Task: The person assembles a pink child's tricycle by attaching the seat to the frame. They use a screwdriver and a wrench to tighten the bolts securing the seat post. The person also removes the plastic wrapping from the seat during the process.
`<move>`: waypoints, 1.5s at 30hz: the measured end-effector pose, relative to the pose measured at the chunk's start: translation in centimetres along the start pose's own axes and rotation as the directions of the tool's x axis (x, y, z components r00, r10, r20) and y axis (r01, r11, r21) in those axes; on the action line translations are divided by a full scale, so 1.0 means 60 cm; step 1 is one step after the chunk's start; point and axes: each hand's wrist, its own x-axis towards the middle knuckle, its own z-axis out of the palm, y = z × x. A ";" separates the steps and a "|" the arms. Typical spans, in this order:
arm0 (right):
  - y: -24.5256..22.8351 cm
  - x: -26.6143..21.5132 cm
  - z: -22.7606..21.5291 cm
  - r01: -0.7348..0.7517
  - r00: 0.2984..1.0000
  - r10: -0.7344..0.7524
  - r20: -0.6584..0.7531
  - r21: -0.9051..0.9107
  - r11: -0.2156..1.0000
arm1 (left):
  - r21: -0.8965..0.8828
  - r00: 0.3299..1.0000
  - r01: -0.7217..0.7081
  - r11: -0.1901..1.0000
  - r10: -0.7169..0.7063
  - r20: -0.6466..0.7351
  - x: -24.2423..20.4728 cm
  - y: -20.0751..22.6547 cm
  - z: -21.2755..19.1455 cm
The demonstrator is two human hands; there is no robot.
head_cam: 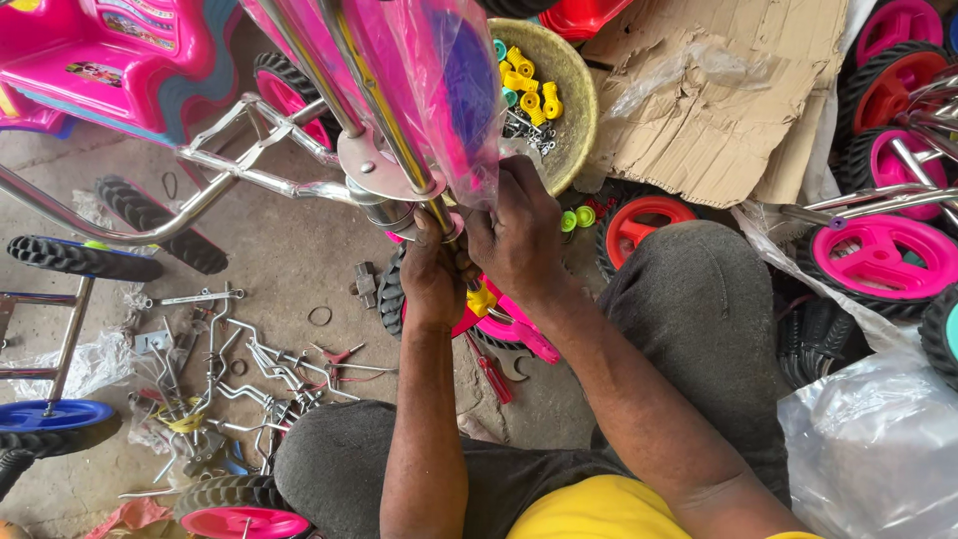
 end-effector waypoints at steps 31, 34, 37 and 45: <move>-0.016 -0.005 0.009 -0.008 1.000 0.008 -0.003 0.011 1.000 | -0.051 1.000 0.018 0.999 -0.018 -0.005 -0.004 0.003 -0.003; -0.016 0.002 -0.003 -0.004 1.000 0.003 0.017 0.061 0.998 | 0.011 0.998 0.024 1.000 -0.023 -0.065 0.002 0.002 0.004; -0.010 0.001 -0.015 0.059 0.998 -0.060 0.031 0.038 0.998 | 0.108 0.999 0.031 0.994 -0.026 -0.045 -0.002 -0.001 0.009; 0.034 -0.023 -0.033 -0.230 0.968 0.234 -0.093 0.052 0.972 | 0.251 0.999 0.041 0.967 -0.039 -0.013 0.034 -0.044 0.053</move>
